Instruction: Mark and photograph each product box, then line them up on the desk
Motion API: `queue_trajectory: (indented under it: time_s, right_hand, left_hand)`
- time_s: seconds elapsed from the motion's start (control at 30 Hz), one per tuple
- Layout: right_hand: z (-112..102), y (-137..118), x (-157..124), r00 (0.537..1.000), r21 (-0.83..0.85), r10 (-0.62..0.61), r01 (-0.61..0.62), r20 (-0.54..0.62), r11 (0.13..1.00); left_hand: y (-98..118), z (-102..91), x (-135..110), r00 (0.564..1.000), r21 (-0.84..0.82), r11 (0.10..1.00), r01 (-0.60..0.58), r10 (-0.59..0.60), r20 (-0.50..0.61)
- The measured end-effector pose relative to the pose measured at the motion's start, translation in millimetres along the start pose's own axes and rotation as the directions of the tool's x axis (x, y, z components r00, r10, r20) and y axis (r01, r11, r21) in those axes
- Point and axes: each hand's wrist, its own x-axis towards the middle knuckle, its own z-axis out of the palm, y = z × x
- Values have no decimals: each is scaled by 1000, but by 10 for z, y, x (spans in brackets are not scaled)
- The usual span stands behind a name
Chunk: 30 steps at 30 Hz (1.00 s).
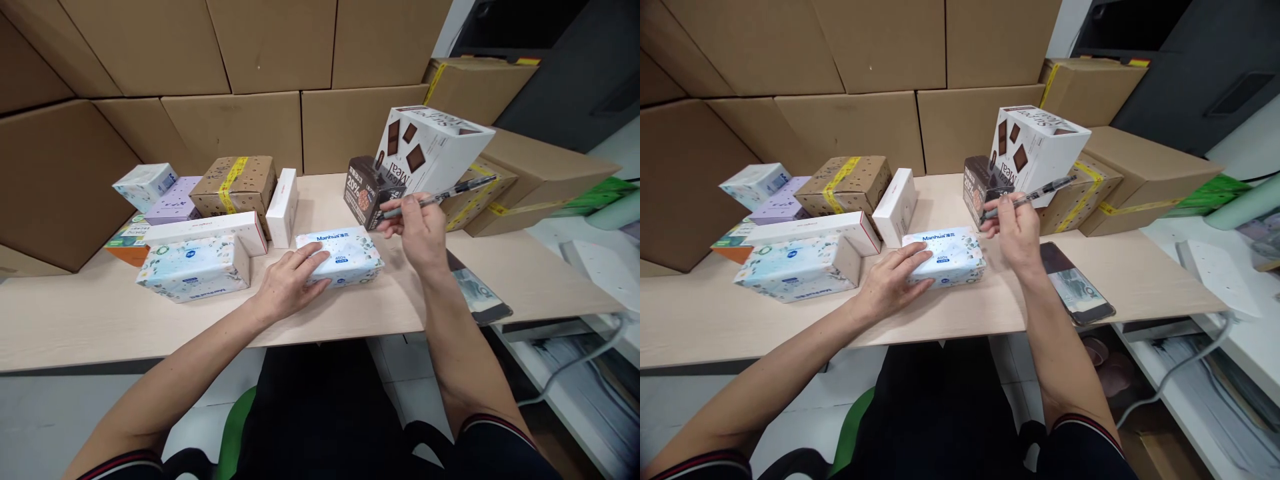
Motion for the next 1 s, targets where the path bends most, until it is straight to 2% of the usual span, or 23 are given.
queue_trajectory:
  time_s: [0.07,0.13,0.2,0.27,0.33,0.43,0.53,0.6,0.7,0.77,0.8,0.87,0.93,1.0]
  right_hand:
    - [-183,44,23,992,-129,63,-48,113,990]
    - [-338,114,30,942,-342,176,-72,286,937]
    - [-433,196,33,857,-561,307,-25,414,827]
    - [-471,278,43,799,-723,408,47,441,689]
    - [-471,346,57,802,-808,429,110,416,579]
    - [-450,397,66,843,-856,388,152,373,494]
    - [-428,374,50,870,-894,405,84,282,441]
    - [-426,318,23,897,-898,390,16,207,440]
    - [-494,191,-57,963,-904,266,-90,27,417]
    - [-614,103,-149,984,-923,163,-131,-76,362]
    - [-695,68,-205,984,-935,151,-141,-96,326]
    - [-881,32,-325,966,-954,237,-160,-100,252]
    - [-1060,52,-437,911,-964,403,-181,-91,193]
    - [-1194,119,-524,860,-967,505,-186,-75,173]
  left_hand:
    - [-14,14,-4,1000,3,1000,13,-13,-4]
    - [-32,26,-5,1000,10,1000,25,-25,-11]
    - [-50,33,-5,999,22,999,36,-36,-20]
    - [-64,35,-5,999,32,999,43,-42,-23]
    - [-72,32,-7,999,37,998,43,-43,-15]
    - [-76,24,-8,999,38,999,35,-35,-6]
    - [-77,20,-6,1000,42,999,20,-19,-18]
    - [-79,21,-5,1000,49,999,15,-14,-25]
    - [-84,27,-9,1000,42,999,13,-12,-27]
    - [-87,29,-13,1000,32,999,16,-15,-22]
    - [-87,30,-14,1000,30,999,18,-18,-19]
    - [-85,30,-16,1000,33,999,21,-21,-14]
    - [-80,29,-16,1000,42,999,23,-22,-10]
    - [-75,30,-16,1000,51,998,23,-23,-11]
